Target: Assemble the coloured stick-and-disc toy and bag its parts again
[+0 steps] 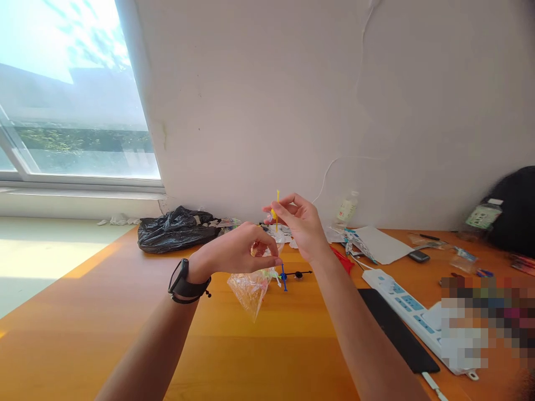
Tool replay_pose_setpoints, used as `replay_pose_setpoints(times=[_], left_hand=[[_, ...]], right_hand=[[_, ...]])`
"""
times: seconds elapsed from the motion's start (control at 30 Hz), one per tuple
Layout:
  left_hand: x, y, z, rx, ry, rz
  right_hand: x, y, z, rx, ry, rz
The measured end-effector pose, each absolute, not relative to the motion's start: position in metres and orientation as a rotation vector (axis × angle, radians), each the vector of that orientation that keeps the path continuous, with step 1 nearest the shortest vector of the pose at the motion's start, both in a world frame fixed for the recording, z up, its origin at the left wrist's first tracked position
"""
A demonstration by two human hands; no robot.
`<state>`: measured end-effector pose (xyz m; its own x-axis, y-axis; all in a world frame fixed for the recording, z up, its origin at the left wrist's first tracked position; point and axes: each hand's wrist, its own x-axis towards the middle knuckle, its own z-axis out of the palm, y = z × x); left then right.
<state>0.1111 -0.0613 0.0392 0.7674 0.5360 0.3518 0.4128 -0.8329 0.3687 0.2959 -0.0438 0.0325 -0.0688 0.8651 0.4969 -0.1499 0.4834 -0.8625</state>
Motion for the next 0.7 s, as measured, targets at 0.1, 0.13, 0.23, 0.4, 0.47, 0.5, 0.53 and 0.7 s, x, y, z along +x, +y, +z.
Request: replay_pose_setpoints(times=[0.1,0.13,0.23,0.4,0.47,0.5,0.53,0.7], left_hand=[[0.112,-0.064,0.041,2.691,0.732,0.697],[0.112,-0.065,0.042,2.694,0.728,0.708],[0.111,-0.068,0.044,2.697,0.716,0.728],[0.107,-0.072,0.049,2.679,0.766,0.801],[0.105,-0.073,0.051,2.675,0.801,0.835],[0.104,-0.073,0.052,2.672,0.813,0.849],[0.103,-0.074,0.052,2.666,0.822,0.86],[0.1,-0.075,0.054,2.625,0.864,0.923]], right_hand=[[0.294,-0.047,0.034,-0.699,-1.393,0.887],[0.294,-0.047,0.034,-0.715,-1.389,0.881],[0.296,-0.047,0.032,-0.773,-1.38,0.93],[0.299,-0.046,0.029,-0.822,-1.408,0.965],[0.299,-0.046,0.03,-0.832,-1.409,0.987],[0.3,-0.046,0.03,-0.835,-1.415,0.99],[0.3,-0.046,0.031,-0.84,-1.425,0.984],[0.304,-0.048,0.033,-0.884,-1.47,0.896]])
